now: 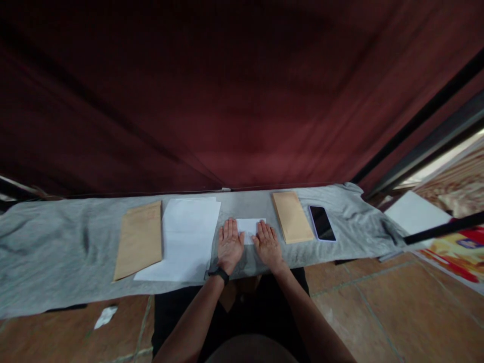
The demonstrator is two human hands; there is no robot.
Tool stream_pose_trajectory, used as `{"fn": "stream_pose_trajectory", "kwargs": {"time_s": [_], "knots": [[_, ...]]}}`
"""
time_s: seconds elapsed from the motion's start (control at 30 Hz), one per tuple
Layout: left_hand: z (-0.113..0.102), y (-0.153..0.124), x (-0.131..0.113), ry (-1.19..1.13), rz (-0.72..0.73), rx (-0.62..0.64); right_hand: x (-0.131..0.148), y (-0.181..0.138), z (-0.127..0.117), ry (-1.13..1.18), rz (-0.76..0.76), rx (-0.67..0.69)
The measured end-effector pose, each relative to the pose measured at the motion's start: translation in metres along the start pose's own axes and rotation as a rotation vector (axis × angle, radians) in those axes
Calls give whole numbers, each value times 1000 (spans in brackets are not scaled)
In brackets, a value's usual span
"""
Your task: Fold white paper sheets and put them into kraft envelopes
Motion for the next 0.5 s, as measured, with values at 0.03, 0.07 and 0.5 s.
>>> {"fn": "stream_pose_trajectory", "kwargs": {"time_s": [0.03, 0.07, 0.5], "knots": [[-1, 0, 0, -6, -3, 2, -6, 1, -1, -6, 19, -2], [-1, 0, 0, -12, -7, 6, -12, 2, -1, -8, 39, -6], [-9, -3, -3, 36, -4, -50, -46, 10, -13, 240, 406, 43]]}}
Point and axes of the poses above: each hand's wrist, its own y-axis towards the middle knuckle, its own z-axis out of the palm, x = y × z, the point moved 9 cm from there along y, towards the middle knuckle, and after that the axes turned 12 degrees about x, right-handed, at the moved point
